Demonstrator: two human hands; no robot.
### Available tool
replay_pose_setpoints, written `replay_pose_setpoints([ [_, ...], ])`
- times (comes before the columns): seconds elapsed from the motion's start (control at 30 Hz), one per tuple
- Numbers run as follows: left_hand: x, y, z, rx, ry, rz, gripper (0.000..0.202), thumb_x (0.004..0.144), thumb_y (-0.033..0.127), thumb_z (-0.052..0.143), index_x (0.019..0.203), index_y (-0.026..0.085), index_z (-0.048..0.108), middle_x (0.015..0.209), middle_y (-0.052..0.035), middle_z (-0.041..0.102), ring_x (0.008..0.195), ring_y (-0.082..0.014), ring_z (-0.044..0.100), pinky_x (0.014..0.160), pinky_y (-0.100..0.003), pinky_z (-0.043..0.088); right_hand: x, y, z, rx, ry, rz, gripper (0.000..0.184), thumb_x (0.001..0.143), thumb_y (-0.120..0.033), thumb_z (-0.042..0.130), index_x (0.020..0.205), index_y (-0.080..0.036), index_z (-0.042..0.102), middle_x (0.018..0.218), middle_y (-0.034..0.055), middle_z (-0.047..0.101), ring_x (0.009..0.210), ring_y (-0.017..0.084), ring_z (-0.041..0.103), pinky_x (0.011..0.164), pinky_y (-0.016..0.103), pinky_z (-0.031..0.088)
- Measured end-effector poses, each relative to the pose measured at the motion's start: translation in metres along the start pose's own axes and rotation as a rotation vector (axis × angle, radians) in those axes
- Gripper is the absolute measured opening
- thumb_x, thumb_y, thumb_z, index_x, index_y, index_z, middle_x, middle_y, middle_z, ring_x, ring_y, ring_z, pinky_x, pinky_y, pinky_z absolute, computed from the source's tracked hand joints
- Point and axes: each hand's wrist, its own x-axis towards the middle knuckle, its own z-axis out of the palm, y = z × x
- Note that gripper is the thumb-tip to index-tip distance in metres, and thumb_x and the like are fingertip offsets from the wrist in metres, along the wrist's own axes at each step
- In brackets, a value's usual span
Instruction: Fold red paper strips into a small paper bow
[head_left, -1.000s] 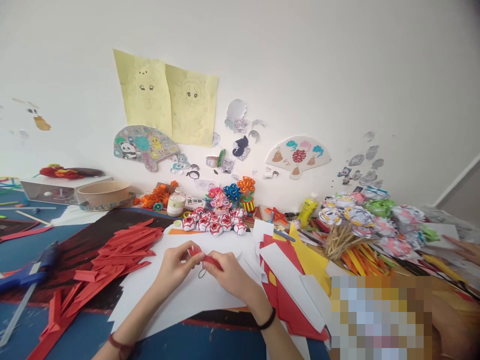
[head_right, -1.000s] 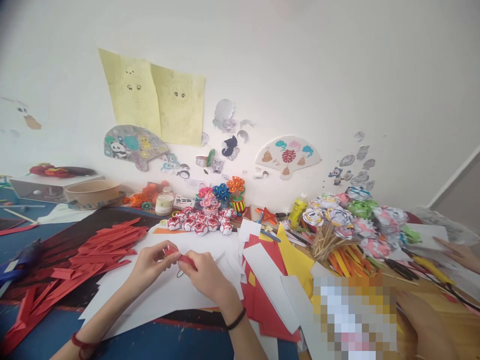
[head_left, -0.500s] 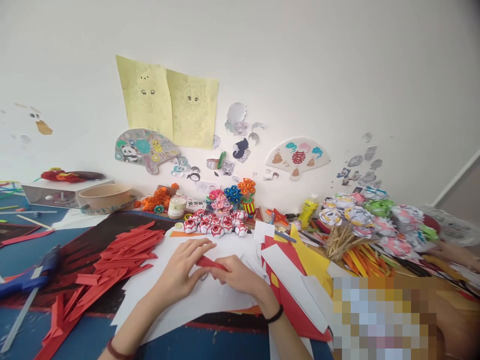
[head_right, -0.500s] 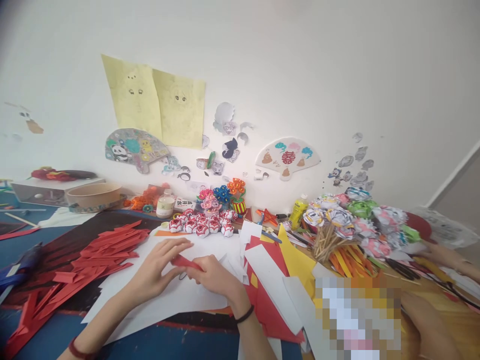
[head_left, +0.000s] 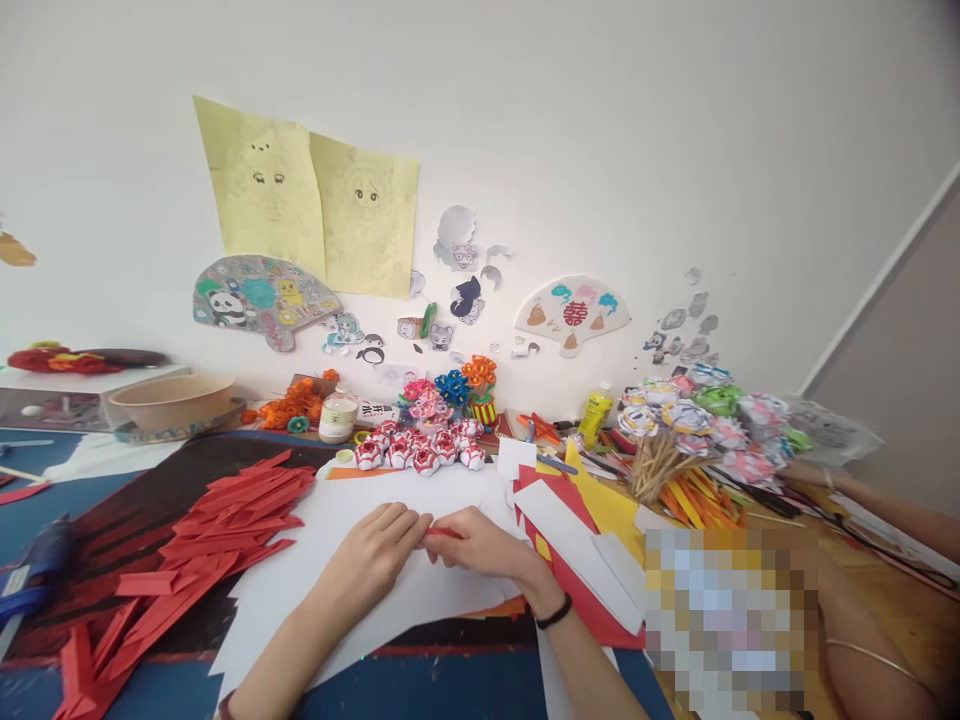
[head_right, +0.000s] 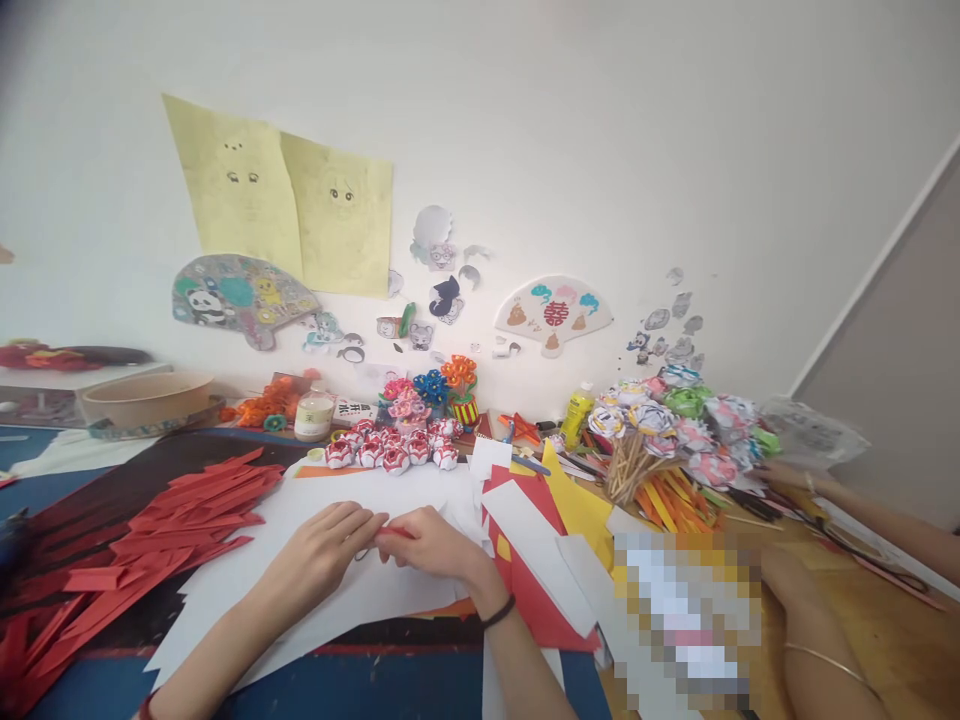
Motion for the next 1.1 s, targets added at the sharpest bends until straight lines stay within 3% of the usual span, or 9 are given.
replay_pose_setpoints([
  [0.2,0.000,0.001,0.004,-0.068,0.118,-0.137,0.034,0.093,0.020,0.041,0.124,0.021,0.053,0.104,-0.0099,0.064,0.099,-0.0240,0.057,0.083,-0.038,0.047,0.001,0.003,0.005,0.047,0.094,0.024,0.038,0.090,-0.046,0.048,0.075,-0.014,0.062,0.057,-0.0041,0.046,0.049,0.007,0.040,0.047,0.018,0.032],
  [0.27,-0.002,0.002,0.005,-0.107,0.191,-0.291,0.035,0.092,0.026,0.044,0.126,0.023,0.050,0.115,-0.0097,0.061,0.107,-0.0249,0.055,0.090,-0.040,0.044,0.002,0.006,0.005,-0.022,0.200,-0.002,0.038,0.092,-0.044,0.046,0.073,-0.014,0.061,0.059,-0.0033,0.048,0.051,0.008,0.042,0.048,0.019,0.033],
  [0.33,-0.004,0.003,0.007,-0.130,0.198,-0.468,0.028,0.090,0.026,0.044,0.116,0.022,0.055,0.109,-0.0084,0.063,0.101,-0.0244,0.057,0.086,-0.039,0.045,0.003,0.009,0.003,-0.117,0.302,-0.044,0.038,0.093,-0.042,0.045,0.071,-0.014,0.061,0.060,-0.0023,0.050,0.056,0.010,0.045,0.052,0.020,0.034],
  [0.47,-0.004,0.003,0.010,-0.130,-0.047,-0.620,0.016,0.085,0.020,0.044,0.088,0.019,0.060,0.083,-0.0055,0.065,0.081,-0.0228,0.059,0.073,-0.035,0.040,0.003,0.015,0.000,-0.259,0.403,-0.109,0.037,0.094,-0.036,0.042,0.070,-0.015,0.059,0.060,-0.0031,0.050,0.059,0.011,0.047,0.056,0.021,0.032],
  [0.6,0.001,-0.003,0.016,-0.141,-0.237,-0.667,0.013,0.079,0.021,0.049,0.079,0.018,0.062,0.081,-0.0068,0.066,0.080,-0.0235,0.060,0.070,-0.033,0.036,0.004,0.019,0.001,-0.273,0.425,-0.127,0.033,0.096,-0.033,0.041,0.073,-0.015,0.058,0.065,-0.0025,0.055,0.062,0.011,0.049,0.058,0.022,0.034],
  [0.77,0.007,-0.015,0.026,-0.296,-0.305,-0.690,0.012,0.074,0.019,0.050,0.069,0.018,0.062,0.076,-0.0069,0.067,0.076,-0.0220,0.060,0.062,-0.027,0.034,0.010,0.024,0.009,-0.209,0.441,-0.116,0.037,0.095,-0.038,0.042,0.070,-0.015,0.057,0.062,-0.0022,0.053,0.059,0.011,0.048,0.056,0.022,0.035],
  [0.87,0.010,-0.017,0.026,-0.383,-0.251,-0.701,0.017,0.077,0.021,0.048,0.070,0.018,0.063,0.074,-0.0043,0.068,0.071,-0.0184,0.060,0.061,-0.025,0.035,0.015,0.026,0.016,-0.067,0.452,-0.062,0.040,0.093,-0.044,0.044,0.071,-0.014,0.059,0.055,-0.0035,0.047,0.053,0.010,0.044,0.051,0.021,0.034],
  [1.0,0.014,-0.012,0.017,-0.617,0.019,-0.746,0.023,0.081,0.034,0.051,0.075,0.018,0.065,0.072,-0.0015,0.067,0.062,-0.0147,0.053,0.060,-0.024,0.036,0.020,0.025,0.026,0.243,0.416,-0.022,0.040,0.089,-0.051,0.048,0.077,-0.014,0.059,0.051,-0.0068,0.039,0.043,0.006,0.033,0.041,0.019,0.027],
  [1.1,0.016,-0.003,0.011,-0.656,0.134,-0.729,0.028,0.082,0.040,0.053,0.070,0.018,0.064,0.064,0.0002,0.062,0.057,-0.0131,0.047,0.056,-0.022,0.033,0.022,0.022,0.033,0.465,0.374,-0.009,0.041,0.086,-0.054,0.053,0.070,-0.016,0.051,0.049,-0.0081,0.037,0.038,0.004,0.027,0.037,0.020,0.019],
])
